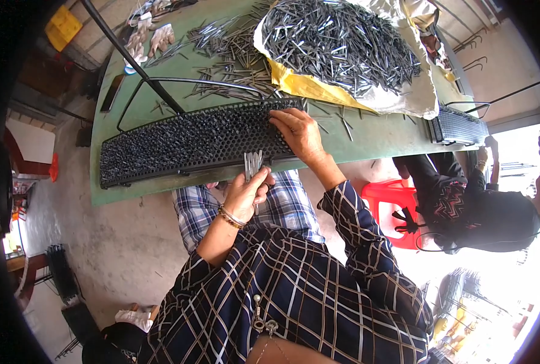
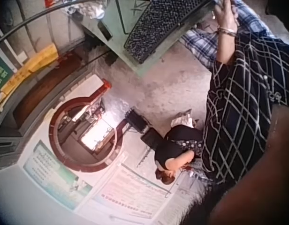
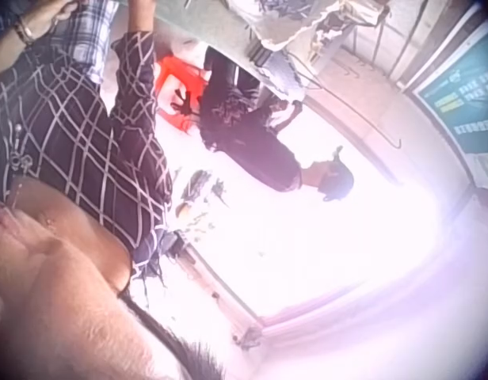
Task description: Sorting thin metal strips and inserting them into a grid organizer.
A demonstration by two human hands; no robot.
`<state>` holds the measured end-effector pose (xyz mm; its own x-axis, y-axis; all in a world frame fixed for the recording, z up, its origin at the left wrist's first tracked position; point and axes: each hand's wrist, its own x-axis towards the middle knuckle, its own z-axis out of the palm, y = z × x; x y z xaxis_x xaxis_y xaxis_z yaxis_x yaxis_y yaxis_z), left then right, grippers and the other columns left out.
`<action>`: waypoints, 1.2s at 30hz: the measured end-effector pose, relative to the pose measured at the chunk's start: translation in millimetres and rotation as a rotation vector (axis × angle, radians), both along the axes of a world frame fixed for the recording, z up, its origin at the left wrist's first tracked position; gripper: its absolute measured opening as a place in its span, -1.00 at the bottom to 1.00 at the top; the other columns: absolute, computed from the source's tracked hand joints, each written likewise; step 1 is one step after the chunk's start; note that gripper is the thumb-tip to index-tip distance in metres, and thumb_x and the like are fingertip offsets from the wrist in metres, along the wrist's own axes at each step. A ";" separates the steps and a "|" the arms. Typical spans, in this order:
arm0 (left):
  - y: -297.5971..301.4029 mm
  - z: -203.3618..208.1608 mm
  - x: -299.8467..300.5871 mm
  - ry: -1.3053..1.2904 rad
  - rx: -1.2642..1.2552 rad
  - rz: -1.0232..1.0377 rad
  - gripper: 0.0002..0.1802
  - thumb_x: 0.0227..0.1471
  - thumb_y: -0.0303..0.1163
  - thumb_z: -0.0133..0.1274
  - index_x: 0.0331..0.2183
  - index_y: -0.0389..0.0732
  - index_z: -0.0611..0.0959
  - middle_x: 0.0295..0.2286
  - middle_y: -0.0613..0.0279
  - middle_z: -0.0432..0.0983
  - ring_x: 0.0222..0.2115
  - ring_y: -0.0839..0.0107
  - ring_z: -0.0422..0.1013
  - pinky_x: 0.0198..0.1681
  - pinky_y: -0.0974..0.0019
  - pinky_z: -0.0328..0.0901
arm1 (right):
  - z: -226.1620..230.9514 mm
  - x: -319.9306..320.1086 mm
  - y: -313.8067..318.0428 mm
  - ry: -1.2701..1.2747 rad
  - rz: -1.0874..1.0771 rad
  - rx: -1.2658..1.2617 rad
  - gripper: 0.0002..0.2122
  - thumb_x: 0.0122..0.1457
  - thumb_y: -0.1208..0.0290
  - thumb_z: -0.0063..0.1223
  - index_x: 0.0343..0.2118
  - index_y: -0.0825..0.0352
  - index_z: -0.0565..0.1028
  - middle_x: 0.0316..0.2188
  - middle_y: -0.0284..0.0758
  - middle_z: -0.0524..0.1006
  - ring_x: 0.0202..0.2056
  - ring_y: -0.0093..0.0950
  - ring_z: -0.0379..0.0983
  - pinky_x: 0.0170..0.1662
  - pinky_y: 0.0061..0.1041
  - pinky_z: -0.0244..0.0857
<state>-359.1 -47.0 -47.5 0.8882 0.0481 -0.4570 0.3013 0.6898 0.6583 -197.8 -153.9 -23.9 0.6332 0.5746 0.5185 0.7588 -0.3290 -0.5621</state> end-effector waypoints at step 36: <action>21.0 -16.0 -5.3 0.029 -0.012 0.011 -0.72 0.13 -0.20 -0.04 -0.23 -0.21 0.51 -0.44 0.23 0.52 -0.53 0.61 0.39 -0.57 0.57 0.28 | 9.8 -16.3 1.4 -0.180 -0.006 -0.151 -0.76 0.00 0.56 0.07 -0.22 0.33 0.50 -0.34 -0.27 0.47 -0.34 -0.28 0.41 -0.26 -0.37 0.26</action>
<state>-364.4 -26.0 -63.5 0.8741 0.0522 -0.4830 0.3126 0.7006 0.6414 -214.1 -152.5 -14.1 0.5419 0.6508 0.5319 0.8402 -0.4039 -0.3618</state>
